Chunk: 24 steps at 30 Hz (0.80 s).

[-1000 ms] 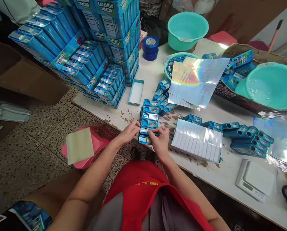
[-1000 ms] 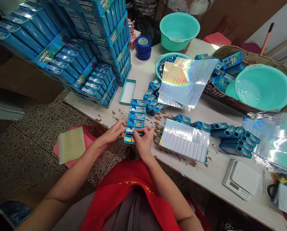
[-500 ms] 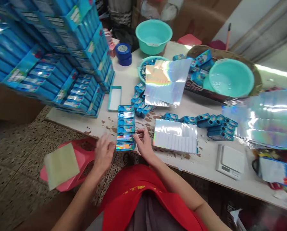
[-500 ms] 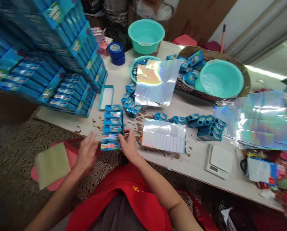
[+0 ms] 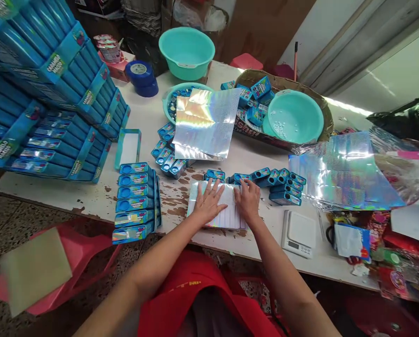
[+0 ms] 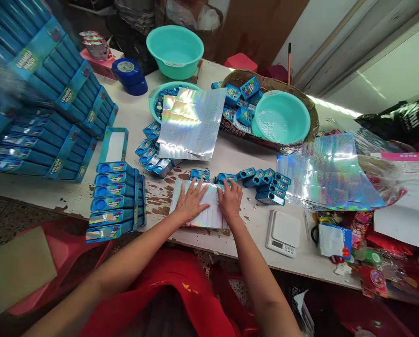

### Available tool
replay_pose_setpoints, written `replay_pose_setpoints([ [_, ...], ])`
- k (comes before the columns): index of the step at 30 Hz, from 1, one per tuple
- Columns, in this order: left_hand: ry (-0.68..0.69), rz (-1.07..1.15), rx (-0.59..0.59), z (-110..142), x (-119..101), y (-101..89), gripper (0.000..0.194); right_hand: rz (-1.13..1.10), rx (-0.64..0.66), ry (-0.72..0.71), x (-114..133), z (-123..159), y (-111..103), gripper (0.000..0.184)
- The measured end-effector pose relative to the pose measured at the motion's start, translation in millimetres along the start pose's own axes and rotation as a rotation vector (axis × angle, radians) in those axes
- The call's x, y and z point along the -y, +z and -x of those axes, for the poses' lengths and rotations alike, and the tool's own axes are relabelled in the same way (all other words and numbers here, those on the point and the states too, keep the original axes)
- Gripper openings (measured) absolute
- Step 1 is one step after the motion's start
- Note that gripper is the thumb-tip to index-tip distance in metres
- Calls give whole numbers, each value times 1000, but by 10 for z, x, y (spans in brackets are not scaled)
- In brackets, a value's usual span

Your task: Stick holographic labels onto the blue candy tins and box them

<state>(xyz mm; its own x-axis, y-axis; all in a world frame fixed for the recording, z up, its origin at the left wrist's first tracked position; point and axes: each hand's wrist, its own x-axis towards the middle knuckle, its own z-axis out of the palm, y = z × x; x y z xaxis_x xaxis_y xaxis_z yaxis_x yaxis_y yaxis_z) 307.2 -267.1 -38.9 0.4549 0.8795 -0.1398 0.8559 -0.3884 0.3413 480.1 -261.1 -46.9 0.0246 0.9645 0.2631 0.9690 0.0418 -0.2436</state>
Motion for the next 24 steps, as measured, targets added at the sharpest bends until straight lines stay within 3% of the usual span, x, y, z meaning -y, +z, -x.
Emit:
replay_pose_setpoints([
  [6,10,-34,-13,56,7,36,70,101,104,-77,-149,90,-28,37],
  [14,6,-11,-26,39,-1,44,70,-48,43,-162,-158,149,-134,24],
  [17,4,15,-39,43,-1,63,69,-137,37,-133,-133,179,-395,21],
  [21,3,56,-27,29,20,62,68,-224,-6,-62,14,200,-982,22],
  [24,-10,130,1,41,8,-46,67,-303,-47,4,230,218,-1388,20],
])
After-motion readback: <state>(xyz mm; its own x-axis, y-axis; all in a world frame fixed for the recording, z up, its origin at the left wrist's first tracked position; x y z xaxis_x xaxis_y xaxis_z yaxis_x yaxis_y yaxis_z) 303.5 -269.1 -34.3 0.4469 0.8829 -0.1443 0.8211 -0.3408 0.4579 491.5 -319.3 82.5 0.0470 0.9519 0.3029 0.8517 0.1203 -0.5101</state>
